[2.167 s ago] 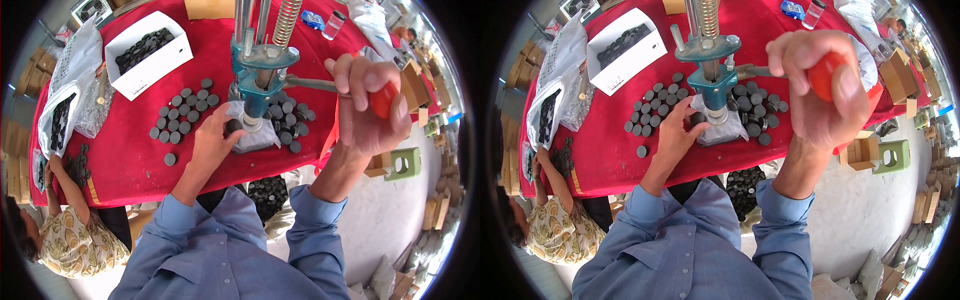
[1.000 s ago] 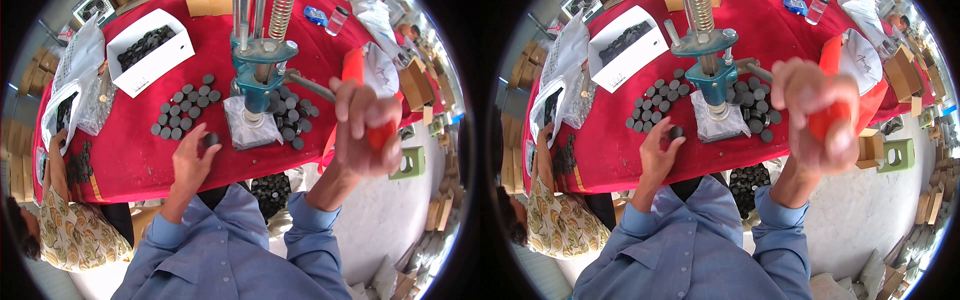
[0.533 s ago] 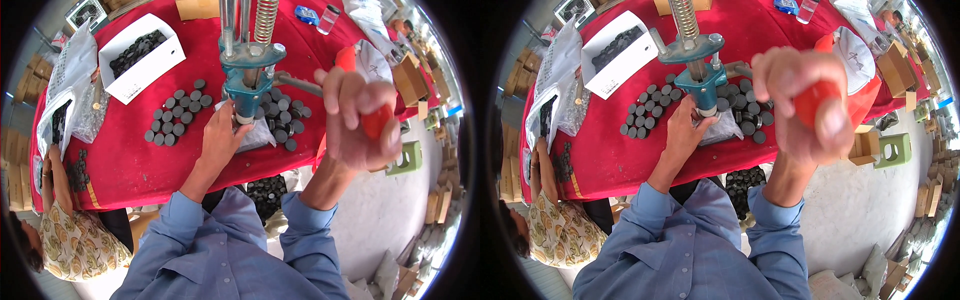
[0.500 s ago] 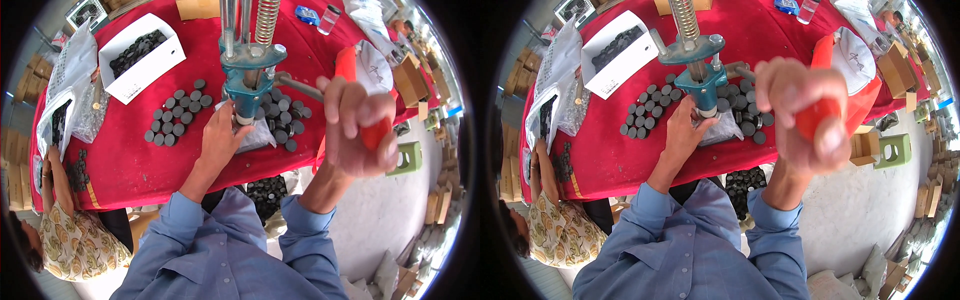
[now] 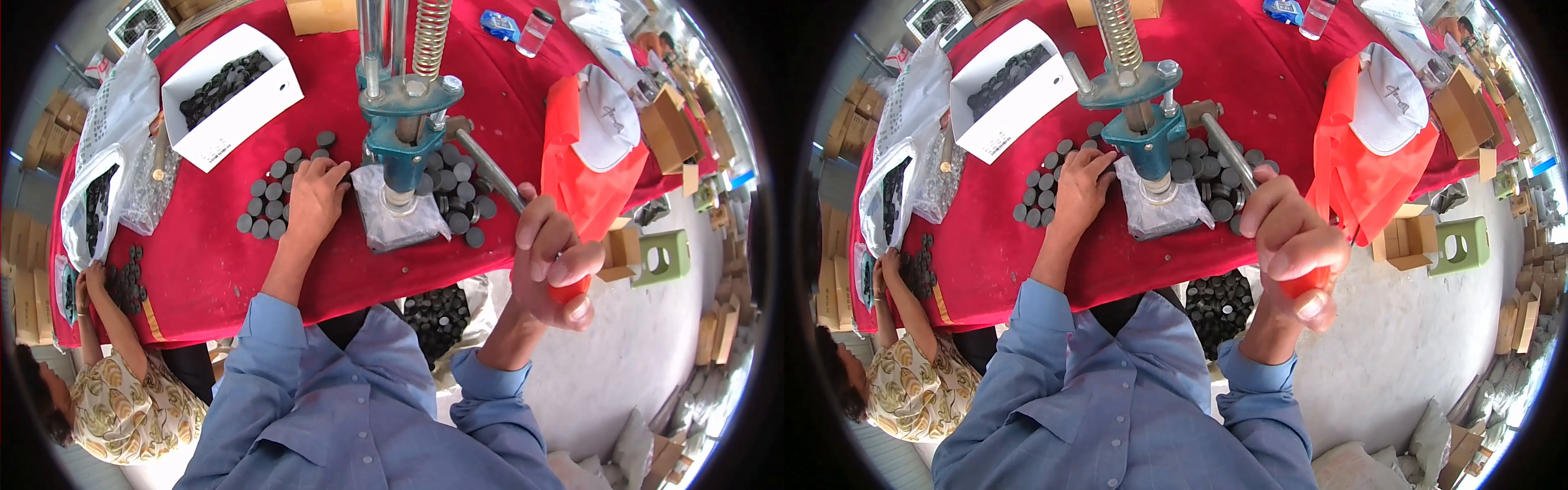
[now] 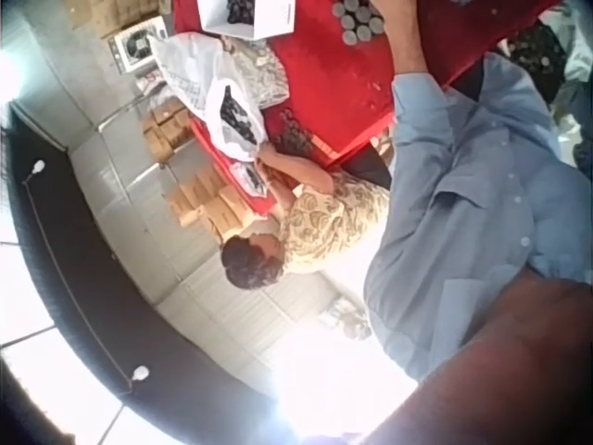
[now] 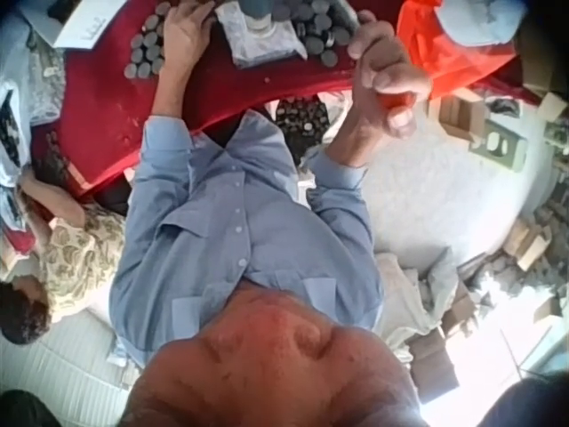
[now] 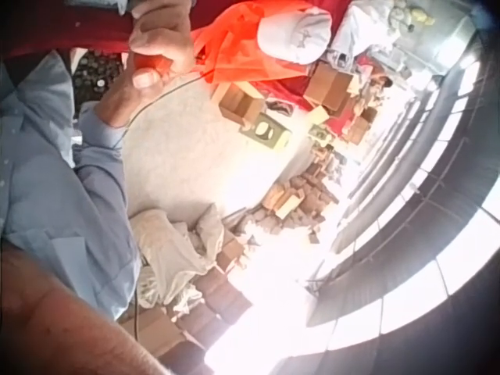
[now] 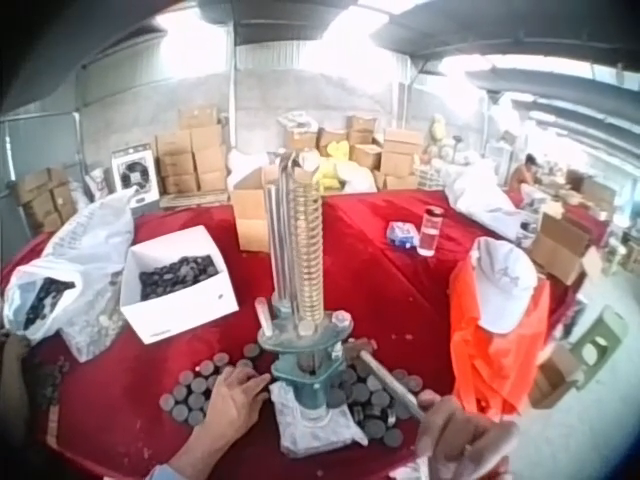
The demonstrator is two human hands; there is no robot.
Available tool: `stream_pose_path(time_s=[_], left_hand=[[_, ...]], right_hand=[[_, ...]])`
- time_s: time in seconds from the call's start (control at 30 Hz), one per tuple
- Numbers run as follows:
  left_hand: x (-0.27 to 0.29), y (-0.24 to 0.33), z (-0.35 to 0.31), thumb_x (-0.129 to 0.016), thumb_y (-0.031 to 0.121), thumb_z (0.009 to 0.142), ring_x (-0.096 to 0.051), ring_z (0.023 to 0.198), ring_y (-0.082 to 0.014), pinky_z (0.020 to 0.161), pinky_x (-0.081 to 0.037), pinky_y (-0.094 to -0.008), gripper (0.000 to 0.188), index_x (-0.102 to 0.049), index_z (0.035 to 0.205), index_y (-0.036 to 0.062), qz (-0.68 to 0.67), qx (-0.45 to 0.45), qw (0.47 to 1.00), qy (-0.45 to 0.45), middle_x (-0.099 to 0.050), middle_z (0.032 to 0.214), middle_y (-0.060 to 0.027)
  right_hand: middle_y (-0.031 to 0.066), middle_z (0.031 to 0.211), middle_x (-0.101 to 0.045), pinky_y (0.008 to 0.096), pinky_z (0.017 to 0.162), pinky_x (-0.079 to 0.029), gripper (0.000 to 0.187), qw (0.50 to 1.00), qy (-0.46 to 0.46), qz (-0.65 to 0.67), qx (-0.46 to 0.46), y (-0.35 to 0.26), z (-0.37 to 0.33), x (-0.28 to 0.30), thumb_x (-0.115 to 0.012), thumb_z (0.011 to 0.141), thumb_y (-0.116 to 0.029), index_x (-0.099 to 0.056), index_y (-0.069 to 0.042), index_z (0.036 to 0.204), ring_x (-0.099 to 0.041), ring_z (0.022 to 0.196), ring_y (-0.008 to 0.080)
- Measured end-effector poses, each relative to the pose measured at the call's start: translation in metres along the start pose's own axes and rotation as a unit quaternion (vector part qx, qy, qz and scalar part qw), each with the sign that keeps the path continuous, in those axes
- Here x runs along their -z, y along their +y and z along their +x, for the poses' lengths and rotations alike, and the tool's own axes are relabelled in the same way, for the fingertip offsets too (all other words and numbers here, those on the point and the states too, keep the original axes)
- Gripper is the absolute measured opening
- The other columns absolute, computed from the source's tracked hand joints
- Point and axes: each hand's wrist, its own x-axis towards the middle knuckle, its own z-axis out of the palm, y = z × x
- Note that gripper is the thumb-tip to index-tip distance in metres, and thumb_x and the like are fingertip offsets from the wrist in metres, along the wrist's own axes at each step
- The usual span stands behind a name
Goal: The person inserts circular discs one at a time into a manual press machine, pulls the lever to press them, and gathers the finished discs by hand.
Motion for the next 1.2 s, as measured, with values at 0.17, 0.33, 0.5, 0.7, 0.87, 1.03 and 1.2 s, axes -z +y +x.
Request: stream_pose_path(time_s=[0.17, 0.33, 0.5, 0.7, 0.87, 1.03, 1.2], left_hand=[[0.013, 0.017, -0.023, -0.082, 0.004, 0.077, -0.066, 0.097, -0.0296, 0.085, -0.054, -0.0420, 0.047, -0.070, 0.123, 0.0049, -0.042, 0.023, 0.998, 0.030, -0.070, 0.109, -0.0128], [0.023, 0.064, -0.022, -0.087, 0.009, 0.072, -0.068, 0.082, -0.0267, 0.073, -0.057, -0.0386, 0.061, -0.062, 0.128, 0.0036, -0.208, 0.099, 0.972, 0.049, -0.072, 0.099, -0.0119], [0.008, 0.080, 0.000, -0.090, 0.014, 0.071, -0.068, 0.083, -0.0319, 0.072, -0.056, -0.0407, 0.065, -0.058, 0.126, -0.0001, -0.167, 0.102, 0.981, 0.002, -0.071, 0.096, -0.0131], [0.012, 0.078, -0.003, -0.088, 0.016, 0.073, -0.066, 0.097, -0.0357, 0.081, -0.054, -0.0463, 0.060, -0.061, 0.124, 0.0006, -0.185, 0.077, 0.980, 0.013, -0.069, 0.104, -0.0164], [0.036, 0.012, -0.006, -0.079, 0.008, 0.081, -0.062, 0.105, -0.0334, 0.089, -0.050, -0.0459, 0.035, -0.071, 0.114, 0.0062, 0.024, 0.040, 0.999, 0.021, -0.067, 0.116, -0.0108], [0.022, -0.008, -0.018, -0.077, 0.004, 0.080, -0.061, 0.105, -0.0333, 0.089, -0.049, -0.0453, 0.039, -0.069, 0.119, 0.0054, 0.063, 0.034, 0.997, 0.002, -0.067, 0.114, -0.0111], [0.018, -0.003, -0.026, -0.077, 0.001, 0.079, -0.064, 0.098, -0.0341, 0.087, -0.052, -0.0445, 0.036, -0.072, 0.115, 0.0041, -0.069, 0.056, 0.996, 0.006, -0.068, 0.109, -0.0139]], right_hand=[[0.0054, 0.069, -0.048, 0.0444, 0.078, -0.041, 0.039, 0.999, -0.042, 0.017, 0.000, -0.001, 0.046, -0.002, -0.059, 0.090, -0.044, -0.059, -0.005, 0.093, -0.049, 0.069, 0.0244], [0.0065, 0.068, -0.048, 0.0395, 0.071, -0.042, 0.040, 0.997, -0.065, 0.042, -0.018, 0.008, 0.100, 0.001, -0.053, 0.095, -0.040, -0.057, 0.000, 0.098, -0.047, 0.066, 0.0217], [0.0064, 0.068, -0.046, 0.0392, 0.068, -0.042, 0.043, 0.996, -0.068, 0.047, -0.020, 0.014, 0.104, -0.001, -0.052, 0.096, -0.040, -0.056, 0.002, 0.101, -0.046, 0.065, 0.0194], [0.0010, 0.076, -0.048, 0.0541, 0.108, -0.041, 0.037, 0.996, -0.050, 0.030, -0.073, -0.001, 0.065, -0.001, -0.058, 0.097, -0.049, -0.058, -0.012, 0.100, -0.048, 0.078, 0.0230], [-0.0017, 0.077, -0.049, 0.0550, 0.116, -0.033, 0.032, 1.000, -0.018, -0.002, -0.023, -0.002, 0.012, -0.005, -0.061, 0.095, -0.051, -0.058, -0.019, 0.096, -0.050, 0.082, 0.0229], [-0.0034, 0.076, -0.049, 0.0540, 0.118, -0.029, 0.030, 0.999, 0.035, -0.003, -0.001, 0.007, -0.014, -0.005, -0.062, 0.092, -0.051, -0.056, -0.021, 0.091, -0.051, 0.087, 0.0222], [0.0022, 0.076, -0.048, 0.0519, 0.109, -0.032, 0.034, 1.000, -0.002, 0.003, 0.017, 0.004, -0.001, 0.000, -0.059, 0.089, -0.049, -0.057, -0.015, 0.095, -0.052, 0.081, 0.0246]])
